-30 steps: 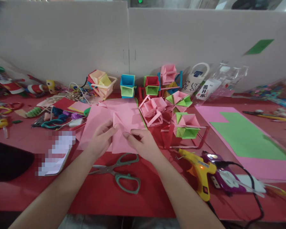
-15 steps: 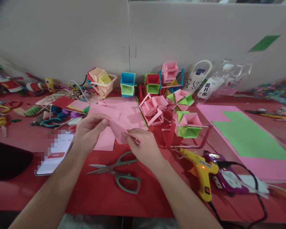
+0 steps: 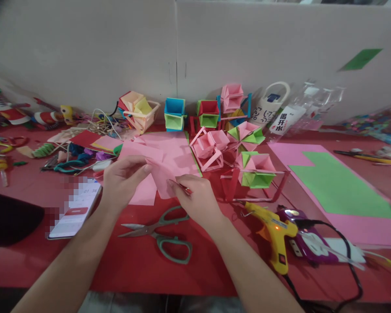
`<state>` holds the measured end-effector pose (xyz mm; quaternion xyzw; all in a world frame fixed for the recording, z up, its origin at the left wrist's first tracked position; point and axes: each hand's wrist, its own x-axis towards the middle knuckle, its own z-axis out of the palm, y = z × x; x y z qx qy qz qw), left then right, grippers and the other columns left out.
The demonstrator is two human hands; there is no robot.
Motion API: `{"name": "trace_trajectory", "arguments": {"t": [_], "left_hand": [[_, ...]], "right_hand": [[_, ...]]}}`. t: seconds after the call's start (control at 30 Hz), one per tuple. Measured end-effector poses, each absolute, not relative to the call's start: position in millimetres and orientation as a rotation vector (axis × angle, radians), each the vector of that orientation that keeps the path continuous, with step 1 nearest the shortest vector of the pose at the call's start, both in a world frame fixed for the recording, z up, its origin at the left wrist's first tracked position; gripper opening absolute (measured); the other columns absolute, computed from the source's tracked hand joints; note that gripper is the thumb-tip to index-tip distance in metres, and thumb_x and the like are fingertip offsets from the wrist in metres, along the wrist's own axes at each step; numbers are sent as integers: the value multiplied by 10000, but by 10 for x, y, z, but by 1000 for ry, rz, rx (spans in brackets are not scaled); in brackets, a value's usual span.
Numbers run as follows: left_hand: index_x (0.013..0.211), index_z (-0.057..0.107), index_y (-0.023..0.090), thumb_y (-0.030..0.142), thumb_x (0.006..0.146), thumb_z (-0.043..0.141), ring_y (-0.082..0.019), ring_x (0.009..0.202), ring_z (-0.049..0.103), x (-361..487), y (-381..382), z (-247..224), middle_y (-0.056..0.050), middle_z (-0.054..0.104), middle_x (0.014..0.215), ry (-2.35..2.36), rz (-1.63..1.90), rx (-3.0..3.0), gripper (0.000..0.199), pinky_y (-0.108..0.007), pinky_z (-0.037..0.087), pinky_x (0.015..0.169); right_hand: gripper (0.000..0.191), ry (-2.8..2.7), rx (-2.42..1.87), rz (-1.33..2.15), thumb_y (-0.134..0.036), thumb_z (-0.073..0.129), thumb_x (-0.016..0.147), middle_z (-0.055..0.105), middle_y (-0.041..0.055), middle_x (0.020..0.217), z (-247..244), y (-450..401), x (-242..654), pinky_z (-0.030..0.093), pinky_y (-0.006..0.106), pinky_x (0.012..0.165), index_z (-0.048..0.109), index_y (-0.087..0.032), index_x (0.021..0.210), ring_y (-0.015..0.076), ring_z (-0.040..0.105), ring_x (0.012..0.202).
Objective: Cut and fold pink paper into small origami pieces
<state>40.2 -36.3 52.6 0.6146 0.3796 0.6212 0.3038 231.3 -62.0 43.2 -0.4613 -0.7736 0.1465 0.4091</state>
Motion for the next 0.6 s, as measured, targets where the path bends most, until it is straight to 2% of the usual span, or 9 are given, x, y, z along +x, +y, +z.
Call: {"name": "trace_trajectory", "arguments": {"t": [0.37, 0.6], "left_hand": [[829, 764, 190, 247, 817, 741, -134, 728, 692, 423, -422, 542, -11, 760, 794, 1056, 1645, 1507, 62, -220, 571, 682], [913, 783, 198, 298, 849, 723, -168, 807, 721, 389, -419, 527, -37, 779, 892, 993, 1585, 1537, 133, -257, 599, 743]], "right_hand": [[366, -1953, -1098, 240, -183, 576, 938, 468, -33, 593, 427, -630, 2290, 317, 254, 560, 421, -195, 606, 102, 385, 546], [337, -1928, -1162, 304, -187, 588, 918, 483, -28, 603, 434, -637, 2299, 334, 248, 570, 423, -197, 624, 109, 420, 570]]}}
